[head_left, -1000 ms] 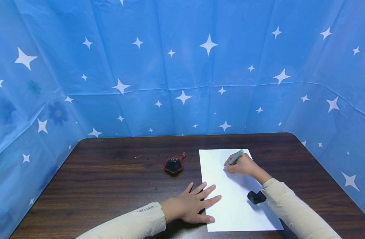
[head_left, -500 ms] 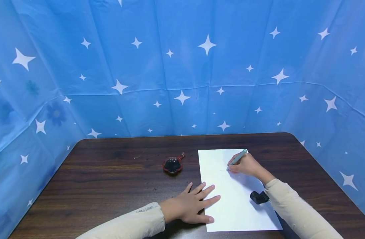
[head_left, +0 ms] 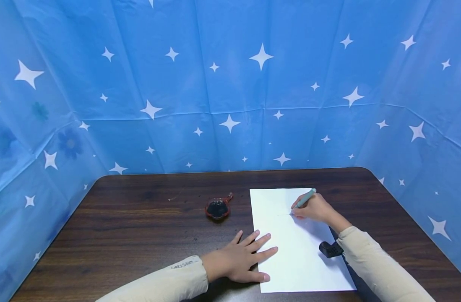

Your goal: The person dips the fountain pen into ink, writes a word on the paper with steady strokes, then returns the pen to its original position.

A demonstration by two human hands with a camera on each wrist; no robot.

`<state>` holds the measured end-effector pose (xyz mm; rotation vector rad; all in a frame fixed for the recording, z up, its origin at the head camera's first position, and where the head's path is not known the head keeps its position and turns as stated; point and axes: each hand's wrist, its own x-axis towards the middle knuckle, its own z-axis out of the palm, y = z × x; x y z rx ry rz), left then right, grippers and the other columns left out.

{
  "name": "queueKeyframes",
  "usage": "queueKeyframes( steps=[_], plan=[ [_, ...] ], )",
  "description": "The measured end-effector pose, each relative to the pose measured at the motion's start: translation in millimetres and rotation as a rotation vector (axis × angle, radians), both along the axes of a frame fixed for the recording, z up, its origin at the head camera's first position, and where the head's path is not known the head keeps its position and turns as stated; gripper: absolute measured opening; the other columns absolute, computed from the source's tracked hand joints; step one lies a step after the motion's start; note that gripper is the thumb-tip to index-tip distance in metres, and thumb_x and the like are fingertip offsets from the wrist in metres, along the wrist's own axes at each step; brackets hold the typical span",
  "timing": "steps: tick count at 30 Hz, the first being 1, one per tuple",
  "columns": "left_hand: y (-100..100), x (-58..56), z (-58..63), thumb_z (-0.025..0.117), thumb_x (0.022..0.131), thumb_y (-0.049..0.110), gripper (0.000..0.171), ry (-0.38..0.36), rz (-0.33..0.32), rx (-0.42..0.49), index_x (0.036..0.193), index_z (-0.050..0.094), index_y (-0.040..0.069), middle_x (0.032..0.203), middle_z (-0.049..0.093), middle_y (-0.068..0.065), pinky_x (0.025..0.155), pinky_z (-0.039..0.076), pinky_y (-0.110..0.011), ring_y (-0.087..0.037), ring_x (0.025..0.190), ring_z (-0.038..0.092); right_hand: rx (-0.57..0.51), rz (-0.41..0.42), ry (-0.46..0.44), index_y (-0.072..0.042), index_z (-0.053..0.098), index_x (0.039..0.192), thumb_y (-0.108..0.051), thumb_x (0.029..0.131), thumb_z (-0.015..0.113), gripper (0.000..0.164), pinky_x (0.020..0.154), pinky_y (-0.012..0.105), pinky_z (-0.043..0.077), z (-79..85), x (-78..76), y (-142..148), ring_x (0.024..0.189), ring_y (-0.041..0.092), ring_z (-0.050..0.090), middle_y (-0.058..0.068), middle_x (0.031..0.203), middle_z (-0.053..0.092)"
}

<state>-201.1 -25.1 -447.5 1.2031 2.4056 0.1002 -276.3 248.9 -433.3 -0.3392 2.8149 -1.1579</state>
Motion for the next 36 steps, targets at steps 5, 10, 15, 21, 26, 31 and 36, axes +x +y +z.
queueKeyframes(
  steps=[5,10,15,21,26,31,36],
  plan=[
    [0.2,1.4,4.0,0.029,0.092,0.07,0.067,-0.005,-0.002,-0.002,0.15,0.001,0.049,0.16,-0.012,0.015,0.114,0.0,-0.058,-0.016,0.147,-0.008,0.001,-0.01,-0.012,-0.002,0.073,0.085,-0.006,0.084,0.071,0.005,0.059,0.027,0.051,-0.6,-0.4,5.4,0.06,0.011,0.061,0.002,0.065,0.068],
    [-0.1,0.4,1.6,0.029,0.092,0.071,0.067,-0.003,-0.007,0.002,0.149,0.001,0.05,0.159,-0.013,0.015,0.114,0.0,-0.058,-0.016,0.147,-0.008,0.012,-0.023,-0.018,-0.002,0.072,0.085,-0.007,0.083,0.071,0.004,0.06,0.027,0.051,-1.2,-0.7,10.3,0.06,0.012,0.061,0.001,0.066,0.068],
    [-0.5,-1.2,-3.4,0.028,0.092,0.072,0.067,0.005,-0.013,0.017,0.148,-0.001,0.051,0.159,-0.015,0.015,0.114,0.0,-0.059,-0.016,0.147,-0.009,0.004,-0.041,-0.022,-0.001,0.072,0.085,-0.006,0.083,0.072,0.005,0.06,0.027,0.051,-1.6,-0.6,14.0,0.061,0.011,0.061,0.002,0.067,0.068],
    [-0.9,2.1,1.7,0.029,0.093,0.069,0.067,0.011,-0.015,0.013,0.151,0.002,0.047,0.16,-0.012,0.013,0.114,0.002,-0.06,-0.017,0.148,-0.007,-0.02,-0.035,-0.01,0.0,0.072,0.084,-0.006,0.083,0.072,0.006,0.059,0.027,0.05,-2.9,0.4,19.5,0.06,0.012,0.061,0.003,0.066,0.068],
    [-0.8,3.8,5.4,0.03,0.094,0.068,0.067,0.01,-0.011,0.013,0.151,0.003,0.046,0.16,-0.011,0.012,0.114,0.002,-0.06,-0.018,0.148,-0.006,-0.025,-0.032,-0.013,0.001,0.072,0.085,-0.006,0.083,0.072,0.007,0.059,0.028,0.052,-2.3,0.9,23.1,0.061,0.013,0.063,0.003,0.068,0.069],
    [-1.2,2.2,2.3,0.03,0.093,0.069,0.067,0.014,-0.006,0.023,0.15,0.002,0.048,0.16,-0.011,0.013,0.114,0.002,-0.06,-0.017,0.148,-0.007,-0.017,-0.035,-0.018,0.001,0.072,0.085,-0.006,0.084,0.072,0.007,0.06,0.027,0.053,-1.2,1.2,24.9,0.062,0.013,0.064,0.003,0.069,0.069],
    [-1.3,3.8,5.3,0.031,0.094,0.068,0.067,0.015,-0.011,0.011,0.151,0.003,0.046,0.161,-0.01,0.012,0.114,0.004,-0.06,-0.018,0.148,-0.006,-0.017,-0.039,-0.032,0.001,0.071,0.085,-0.006,0.084,0.071,0.006,0.059,0.026,0.053,-1.6,1.0,25.0,0.062,0.012,0.064,0.003,0.069,0.069]
  ],
)
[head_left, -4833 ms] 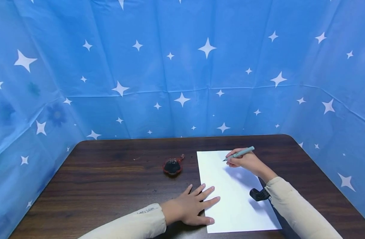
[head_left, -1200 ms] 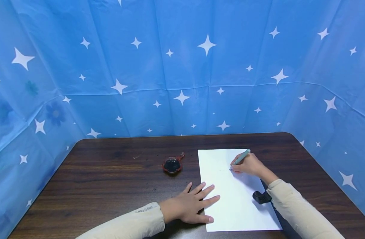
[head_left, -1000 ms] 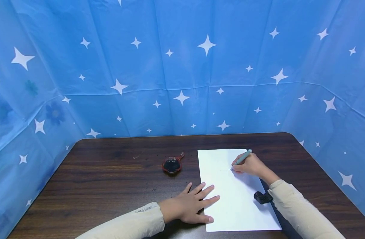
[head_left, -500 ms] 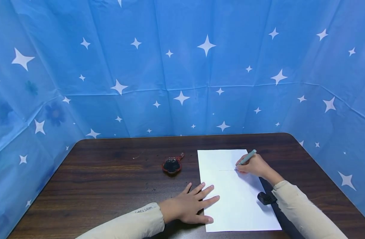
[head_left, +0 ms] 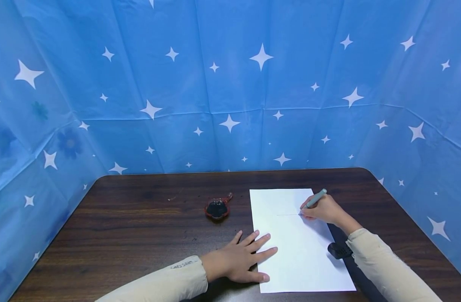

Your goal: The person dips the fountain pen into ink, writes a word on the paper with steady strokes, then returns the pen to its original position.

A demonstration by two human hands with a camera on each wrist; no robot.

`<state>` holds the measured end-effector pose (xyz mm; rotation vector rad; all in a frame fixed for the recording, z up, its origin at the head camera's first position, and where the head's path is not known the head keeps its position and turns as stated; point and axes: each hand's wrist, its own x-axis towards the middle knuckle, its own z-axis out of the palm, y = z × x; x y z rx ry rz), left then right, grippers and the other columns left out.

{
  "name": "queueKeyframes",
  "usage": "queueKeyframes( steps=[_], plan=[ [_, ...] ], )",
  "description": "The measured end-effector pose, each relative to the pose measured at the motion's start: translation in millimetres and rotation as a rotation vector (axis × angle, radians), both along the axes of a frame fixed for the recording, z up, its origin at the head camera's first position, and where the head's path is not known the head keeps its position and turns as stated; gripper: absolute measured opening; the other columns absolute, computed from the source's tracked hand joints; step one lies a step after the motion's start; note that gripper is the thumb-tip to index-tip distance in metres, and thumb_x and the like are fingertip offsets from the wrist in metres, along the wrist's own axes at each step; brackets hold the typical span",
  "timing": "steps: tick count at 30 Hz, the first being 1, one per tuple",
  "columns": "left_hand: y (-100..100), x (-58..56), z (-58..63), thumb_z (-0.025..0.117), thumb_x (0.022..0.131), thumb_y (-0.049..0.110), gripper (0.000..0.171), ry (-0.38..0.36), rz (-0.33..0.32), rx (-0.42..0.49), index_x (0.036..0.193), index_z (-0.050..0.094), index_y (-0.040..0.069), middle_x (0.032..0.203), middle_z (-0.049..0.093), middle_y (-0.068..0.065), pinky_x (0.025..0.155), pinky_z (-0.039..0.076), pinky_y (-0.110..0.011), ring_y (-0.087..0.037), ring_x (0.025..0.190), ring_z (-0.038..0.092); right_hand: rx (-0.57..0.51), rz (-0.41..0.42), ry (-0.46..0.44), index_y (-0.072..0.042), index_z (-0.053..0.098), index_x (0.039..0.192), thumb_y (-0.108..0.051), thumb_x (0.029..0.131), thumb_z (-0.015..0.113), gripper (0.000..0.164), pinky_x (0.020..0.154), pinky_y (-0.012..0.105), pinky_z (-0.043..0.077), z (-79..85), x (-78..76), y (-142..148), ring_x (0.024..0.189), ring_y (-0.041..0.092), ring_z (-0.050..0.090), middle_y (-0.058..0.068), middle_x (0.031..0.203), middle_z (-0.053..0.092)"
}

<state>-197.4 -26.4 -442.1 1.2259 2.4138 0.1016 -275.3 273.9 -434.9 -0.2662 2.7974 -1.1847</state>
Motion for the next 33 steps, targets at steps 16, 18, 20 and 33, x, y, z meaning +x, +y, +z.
queueKeyframes(
  steps=[16,18,20,33],
  plan=[
    [-0.8,-4.2,-7.7,0.029,0.092,0.071,0.067,-0.025,0.005,0.012,0.148,-0.002,0.051,0.159,-0.015,0.016,0.114,-0.001,-0.059,-0.015,0.147,-0.01,-0.026,-0.044,0.078,0.001,0.073,0.088,-0.005,0.083,0.071,0.008,0.059,0.028,0.052,2.1,-13.5,-22.6,0.062,0.012,0.065,0.005,0.071,0.07],
    [-0.4,-3.2,-6.2,0.029,0.092,0.07,0.067,-0.021,0.006,0.005,0.148,-0.001,0.051,0.159,-0.014,0.016,0.114,-0.001,-0.059,-0.015,0.147,-0.01,-0.026,-0.041,0.088,0.002,0.073,0.088,-0.005,0.083,0.072,0.008,0.058,0.028,0.052,1.2,-16.2,-25.8,0.061,0.012,0.065,0.006,0.071,0.07],
    [0.3,-2.2,-4.7,0.03,0.092,0.07,0.067,-0.017,0.007,-0.002,0.149,0.0,0.05,0.159,-0.013,0.015,0.114,0.001,-0.059,-0.015,0.147,-0.009,-0.026,-0.048,0.085,0.001,0.073,0.087,-0.005,0.083,0.072,0.007,0.058,0.027,0.052,0.0,-18.7,-28.9,0.061,0.011,0.064,0.005,0.071,0.07],
    [0.1,-0.3,0.1,0.031,0.093,0.068,0.068,-0.011,0.007,-0.016,0.151,0.003,0.046,0.16,-0.012,0.012,0.114,0.001,-0.059,-0.017,0.148,-0.008,0.018,-0.037,0.104,0.002,0.073,0.086,-0.003,0.083,0.072,0.006,0.056,0.027,0.05,-1.1,-23.3,-38.8,0.059,0.012,0.064,0.006,0.069,0.07]
  ],
)
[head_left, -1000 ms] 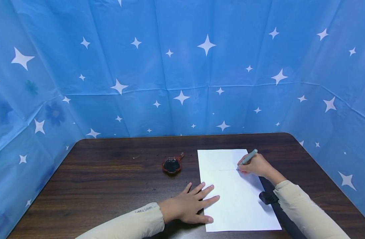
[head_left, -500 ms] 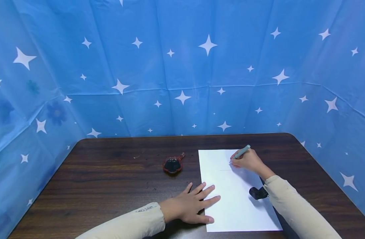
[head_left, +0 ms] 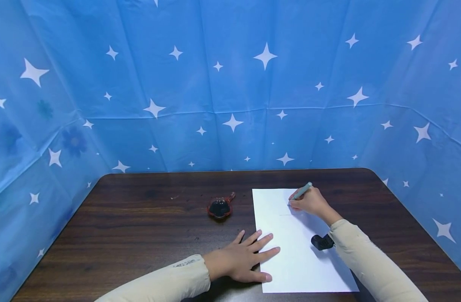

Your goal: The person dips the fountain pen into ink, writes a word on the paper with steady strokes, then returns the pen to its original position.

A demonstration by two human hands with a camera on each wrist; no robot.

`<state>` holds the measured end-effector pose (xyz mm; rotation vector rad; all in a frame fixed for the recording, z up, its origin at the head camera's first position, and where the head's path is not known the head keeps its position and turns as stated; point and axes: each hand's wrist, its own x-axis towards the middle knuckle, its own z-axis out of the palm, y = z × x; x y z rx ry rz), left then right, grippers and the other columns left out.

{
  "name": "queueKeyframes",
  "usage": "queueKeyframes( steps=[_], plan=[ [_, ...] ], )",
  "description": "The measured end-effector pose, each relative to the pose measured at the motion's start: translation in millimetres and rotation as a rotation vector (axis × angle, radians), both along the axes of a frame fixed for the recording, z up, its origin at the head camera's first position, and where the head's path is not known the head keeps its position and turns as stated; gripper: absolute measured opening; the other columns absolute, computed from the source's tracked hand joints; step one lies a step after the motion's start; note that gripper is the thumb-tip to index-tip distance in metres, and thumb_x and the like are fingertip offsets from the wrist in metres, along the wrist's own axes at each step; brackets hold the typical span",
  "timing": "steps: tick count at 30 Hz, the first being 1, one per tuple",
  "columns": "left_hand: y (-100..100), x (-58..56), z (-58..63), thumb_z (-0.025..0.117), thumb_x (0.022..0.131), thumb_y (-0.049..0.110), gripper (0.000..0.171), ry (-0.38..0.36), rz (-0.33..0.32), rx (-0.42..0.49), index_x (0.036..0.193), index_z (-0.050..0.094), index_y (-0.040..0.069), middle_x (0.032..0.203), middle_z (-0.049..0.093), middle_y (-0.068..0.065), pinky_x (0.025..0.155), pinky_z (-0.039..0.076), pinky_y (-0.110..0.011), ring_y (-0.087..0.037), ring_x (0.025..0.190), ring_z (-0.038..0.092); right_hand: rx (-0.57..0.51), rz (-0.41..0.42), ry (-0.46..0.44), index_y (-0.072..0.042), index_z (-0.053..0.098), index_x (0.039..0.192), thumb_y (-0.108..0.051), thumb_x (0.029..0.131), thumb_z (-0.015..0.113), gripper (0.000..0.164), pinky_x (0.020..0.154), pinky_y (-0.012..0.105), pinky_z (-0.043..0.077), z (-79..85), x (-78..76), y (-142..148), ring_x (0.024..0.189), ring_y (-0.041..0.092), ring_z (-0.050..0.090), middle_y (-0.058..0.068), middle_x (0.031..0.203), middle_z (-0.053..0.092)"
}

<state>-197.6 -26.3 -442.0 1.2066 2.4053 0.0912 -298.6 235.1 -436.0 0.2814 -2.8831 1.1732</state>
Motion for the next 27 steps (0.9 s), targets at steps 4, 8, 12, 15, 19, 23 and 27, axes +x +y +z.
queueKeyframes(
  steps=[4,8,12,15,19,23,27],
  plan=[
    [0.5,0.0,-0.6,0.03,0.093,0.069,0.067,-0.002,-0.003,0.004,0.151,0.002,0.047,0.16,-0.013,0.013,0.114,-0.001,-0.059,-0.017,0.147,-0.009,0.008,-0.005,0.004,0.002,0.073,0.085,-0.003,0.082,0.072,0.005,0.055,0.026,0.05,-0.5,-0.4,0.1,0.059,0.012,0.063,0.007,0.069,0.07],
    [0.7,-0.7,-1.1,0.03,0.094,0.068,0.067,0.001,-0.004,0.005,0.151,0.002,0.047,0.16,-0.013,0.013,0.114,-0.001,-0.059,-0.017,0.147,-0.009,0.018,-0.013,0.009,0.001,0.073,0.085,-0.003,0.082,0.071,0.006,0.056,0.026,0.05,-0.5,-0.5,0.0,0.059,0.011,0.062,0.006,0.069,0.07],
    [0.5,-1.2,-2.9,0.03,0.093,0.069,0.067,0.005,-0.005,0.004,0.151,0.002,0.048,0.16,-0.013,0.013,0.114,0.0,-0.059,-0.017,0.147,-0.009,0.023,-0.018,-0.002,0.0,0.073,0.086,-0.004,0.082,0.071,0.006,0.056,0.026,0.049,-0.3,1.4,0.3,0.059,0.011,0.061,0.005,0.068,0.069],
    [0.3,-1.3,-5.6,0.029,0.092,0.07,0.067,0.002,-0.005,0.006,0.149,0.0,0.049,0.159,-0.014,0.015,0.114,0.0,-0.059,-0.016,0.147,-0.01,0.024,-0.021,-0.011,-0.001,0.073,0.085,-0.005,0.082,0.071,0.006,0.057,0.027,0.048,-1.0,3.3,0.9,0.058,0.011,0.06,0.003,0.067,0.069],
    [0.1,-1.3,-6.9,0.03,0.092,0.07,0.067,0.001,-0.003,0.011,0.149,0.0,0.05,0.159,-0.014,0.015,0.114,-0.001,-0.058,-0.016,0.147,-0.01,0.025,-0.019,-0.006,-0.001,0.073,0.085,-0.005,0.082,0.071,0.005,0.057,0.027,0.049,-2.0,5.5,1.2,0.059,0.011,0.06,0.004,0.069,0.069],
    [0.1,-0.4,-3.3,0.031,0.093,0.069,0.068,0.005,-0.002,0.011,0.151,0.002,0.048,0.16,-0.012,0.013,0.114,0.0,-0.059,-0.017,0.147,-0.008,0.014,-0.02,-0.001,0.0,0.072,0.085,-0.004,0.082,0.072,0.005,0.056,0.027,0.051,-2.3,7.4,0.6,0.06,0.011,0.062,0.006,0.071,0.07],
    [0.3,-0.3,-1.5,0.031,0.093,0.069,0.068,0.005,-0.002,0.01,0.151,0.003,0.047,0.16,-0.012,0.012,0.114,0.0,-0.059,-0.017,0.147,-0.008,0.009,-0.014,0.003,0.001,0.072,0.086,-0.004,0.082,0.072,0.006,0.056,0.027,0.051,-2.5,8.6,0.8,0.059,0.012,0.064,0.006,0.071,0.07]
  ],
)
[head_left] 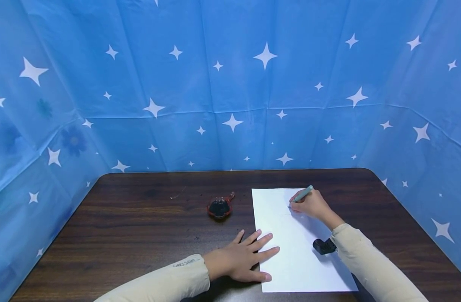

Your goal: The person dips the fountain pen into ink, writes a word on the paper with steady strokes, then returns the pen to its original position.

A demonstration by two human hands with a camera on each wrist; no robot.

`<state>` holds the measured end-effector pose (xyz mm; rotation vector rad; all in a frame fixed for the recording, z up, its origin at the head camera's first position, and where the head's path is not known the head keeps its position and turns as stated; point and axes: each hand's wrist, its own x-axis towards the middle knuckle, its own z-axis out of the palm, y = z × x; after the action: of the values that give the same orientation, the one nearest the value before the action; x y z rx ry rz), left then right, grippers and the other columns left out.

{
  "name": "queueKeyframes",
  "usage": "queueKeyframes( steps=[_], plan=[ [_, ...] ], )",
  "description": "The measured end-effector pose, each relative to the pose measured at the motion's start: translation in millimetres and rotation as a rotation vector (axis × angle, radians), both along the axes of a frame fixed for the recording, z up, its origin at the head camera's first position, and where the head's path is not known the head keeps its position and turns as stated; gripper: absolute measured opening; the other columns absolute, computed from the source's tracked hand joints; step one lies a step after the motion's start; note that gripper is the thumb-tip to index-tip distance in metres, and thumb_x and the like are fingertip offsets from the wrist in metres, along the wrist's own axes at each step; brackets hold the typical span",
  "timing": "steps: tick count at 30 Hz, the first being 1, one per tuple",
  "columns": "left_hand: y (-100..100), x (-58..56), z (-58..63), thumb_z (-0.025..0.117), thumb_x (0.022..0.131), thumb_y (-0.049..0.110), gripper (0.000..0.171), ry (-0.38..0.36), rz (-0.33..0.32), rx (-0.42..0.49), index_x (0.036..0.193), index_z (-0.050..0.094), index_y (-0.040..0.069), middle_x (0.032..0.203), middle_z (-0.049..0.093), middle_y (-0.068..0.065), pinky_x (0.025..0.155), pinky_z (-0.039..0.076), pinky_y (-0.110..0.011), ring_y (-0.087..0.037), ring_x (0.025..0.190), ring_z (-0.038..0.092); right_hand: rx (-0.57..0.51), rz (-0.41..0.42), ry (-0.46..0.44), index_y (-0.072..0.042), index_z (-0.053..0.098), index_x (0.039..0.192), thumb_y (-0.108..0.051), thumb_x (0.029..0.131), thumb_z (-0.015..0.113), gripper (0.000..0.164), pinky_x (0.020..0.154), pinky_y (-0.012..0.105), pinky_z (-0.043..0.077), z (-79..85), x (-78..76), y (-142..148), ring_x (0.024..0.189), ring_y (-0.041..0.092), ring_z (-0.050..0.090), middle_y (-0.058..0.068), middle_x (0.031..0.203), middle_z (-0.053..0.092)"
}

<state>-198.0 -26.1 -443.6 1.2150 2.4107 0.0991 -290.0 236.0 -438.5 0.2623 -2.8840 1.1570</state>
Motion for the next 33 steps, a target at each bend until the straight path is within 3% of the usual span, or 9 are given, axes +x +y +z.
queueKeyframes(
  steps=[11,33],
  plan=[
    [-0.1,-0.9,-2.2,0.03,0.093,0.069,0.067,-0.003,-0.003,-0.003,0.15,0.001,0.049,0.159,-0.014,0.015,0.114,0.0,-0.058,-0.015,0.147,-0.009,-0.013,-0.001,-0.016,0.0,0.073,0.087,-0.005,0.083,0.072,0.006,0.055,0.027,0.05,0.2,6.5,1.3,0.059,0.012,0.062,0.004,0.069,0.069],
    [-0.7,-5.3,-9.8,0.029,0.092,0.071,0.067,-0.019,-0.004,0.027,0.148,-0.001,0.051,0.158,-0.016,0.016,0.114,-0.002,-0.059,-0.015,0.147,-0.011,-0.002,0.039,0.065,-0.001,0.073,0.084,-0.003,0.082,0.072,0.004,0.05,0.027,0.046,-2.5,20.7,1.9,0.055,0.01,0.059,0.003,0.066,0.068]
  ],
)
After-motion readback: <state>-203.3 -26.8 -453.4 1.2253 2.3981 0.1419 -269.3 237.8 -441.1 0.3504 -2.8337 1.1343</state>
